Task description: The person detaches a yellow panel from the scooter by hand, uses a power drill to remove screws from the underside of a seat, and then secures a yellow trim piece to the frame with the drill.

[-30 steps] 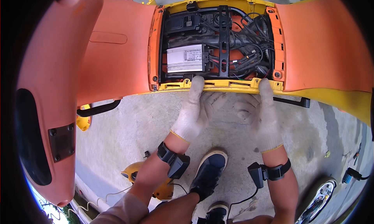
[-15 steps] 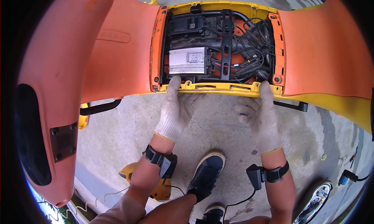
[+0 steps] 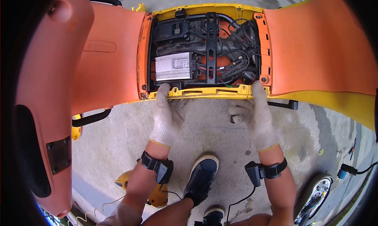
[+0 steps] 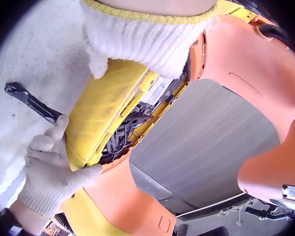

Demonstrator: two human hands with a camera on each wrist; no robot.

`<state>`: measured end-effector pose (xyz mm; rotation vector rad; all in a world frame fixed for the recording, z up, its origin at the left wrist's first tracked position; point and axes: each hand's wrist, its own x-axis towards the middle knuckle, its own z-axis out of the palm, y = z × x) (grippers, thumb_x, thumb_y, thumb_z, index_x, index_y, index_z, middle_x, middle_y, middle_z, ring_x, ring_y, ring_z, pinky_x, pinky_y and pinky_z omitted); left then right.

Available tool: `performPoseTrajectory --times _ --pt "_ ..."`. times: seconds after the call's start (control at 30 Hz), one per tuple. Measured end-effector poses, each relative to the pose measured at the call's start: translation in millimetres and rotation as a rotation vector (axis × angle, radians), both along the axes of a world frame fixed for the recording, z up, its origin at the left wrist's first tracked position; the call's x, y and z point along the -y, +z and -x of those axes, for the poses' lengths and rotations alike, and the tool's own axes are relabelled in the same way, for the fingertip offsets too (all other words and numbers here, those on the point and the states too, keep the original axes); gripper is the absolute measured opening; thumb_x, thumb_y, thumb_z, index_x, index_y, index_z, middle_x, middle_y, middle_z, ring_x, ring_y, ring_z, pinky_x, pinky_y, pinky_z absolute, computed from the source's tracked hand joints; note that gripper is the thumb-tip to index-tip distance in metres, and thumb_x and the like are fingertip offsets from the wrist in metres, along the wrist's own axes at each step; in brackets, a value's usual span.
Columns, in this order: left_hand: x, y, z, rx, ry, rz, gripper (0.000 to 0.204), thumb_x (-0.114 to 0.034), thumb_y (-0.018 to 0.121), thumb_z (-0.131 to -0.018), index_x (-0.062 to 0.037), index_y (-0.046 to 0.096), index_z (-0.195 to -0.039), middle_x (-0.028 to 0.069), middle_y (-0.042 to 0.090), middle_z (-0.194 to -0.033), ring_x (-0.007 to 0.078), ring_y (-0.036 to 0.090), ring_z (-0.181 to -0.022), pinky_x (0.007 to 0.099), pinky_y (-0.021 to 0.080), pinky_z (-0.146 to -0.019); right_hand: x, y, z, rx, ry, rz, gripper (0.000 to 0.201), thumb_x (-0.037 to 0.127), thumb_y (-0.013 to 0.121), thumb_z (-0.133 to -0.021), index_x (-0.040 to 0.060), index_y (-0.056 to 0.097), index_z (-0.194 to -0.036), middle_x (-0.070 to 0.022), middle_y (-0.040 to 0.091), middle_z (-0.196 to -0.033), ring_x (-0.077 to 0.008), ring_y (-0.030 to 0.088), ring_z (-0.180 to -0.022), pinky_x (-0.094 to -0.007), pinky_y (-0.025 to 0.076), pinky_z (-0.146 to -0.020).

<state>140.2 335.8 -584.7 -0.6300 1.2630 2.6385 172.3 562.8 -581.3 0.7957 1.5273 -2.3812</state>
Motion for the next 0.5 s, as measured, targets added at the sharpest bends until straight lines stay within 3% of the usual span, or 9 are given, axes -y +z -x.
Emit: performPoseTrajectory --times 0.1,0.2,0.4,0.47,0.5 --pt "2.3 -7.8 3.7 -0.026 0.038 -0.018 0.043 -0.037 0.055 -0.095 -0.0027 0.046 -0.119 0.0185 0.056 -0.117 0.0296 0.061 -0.112 0.0431 0.053 -0.099 0.5 -2.4 -3.8 0.004 0.045 -0.281 0.081 0.076 0.043 -0.087 0.0001 0.063 -0.109 -0.0127 0.067 -0.081 -0.0142 0.063 -0.062 -0.0242 0.048 -0.052" --pt "5.2 -10.9 2.7 -0.007 0.021 -0.062 0.045 -0.038 0.056 -0.095 -0.0032 0.046 -0.122 0.0177 0.056 -0.119 0.0296 0.06 -0.113 0.0431 0.053 -0.099 0.7 7.8 -8.0 -0.021 0.062 -0.442 0.085 0.077 0.041 -0.086 -0.0017 0.065 -0.104 -0.0117 0.068 -0.078 -0.0107 0.06 -0.056 -0.0223 0.046 -0.049" --pt "-0.9 -8.6 -0.2 -0.058 -0.027 -0.054 0.059 -0.051 0.058 -0.09 -0.0048 0.046 -0.125 0.0213 0.053 -0.124 0.0349 0.057 -0.117 0.0517 0.046 -0.103 -1.6 14.6 -19.1 -0.059 0.022 -0.472 0.056 0.051 0.055 -0.095 -0.0032 0.068 -0.09 -0.009 0.068 -0.071 -0.0068 0.057 -0.054 -0.0227 0.045 -0.047" --pt "-4.3 -6.0 -2.4 -0.03 0.015 -0.003 0.062 -0.053 0.057 -0.091 -0.0048 0.046 -0.128 0.0199 0.053 -0.126 0.0338 0.054 -0.121 0.0521 0.042 -0.106 -8.0 11.8 -23.3 -0.122 0.147 -0.697 0.044 0.041 0.058 -0.096 -0.0022 0.068 -0.093 -0.0071 0.069 -0.073 -0.0075 0.059 -0.057 -0.0231 0.048 -0.054" --pt "1.4 -14.3 -1.5 -0.061 -0.031 0.028 0.069 -0.058 0.057 -0.09 -0.0049 0.045 -0.132 0.0182 0.052 -0.129 0.0325 0.052 -0.123 0.0517 0.039 -0.106 -12.1 17.2 -27.8 -0.123 0.137 -0.696 0.044 0.041 0.058 -0.096 -0.0022 0.068 -0.093 -0.0071 0.069 -0.073 -0.0075 0.059 -0.057 -0.0231 0.048 -0.054"
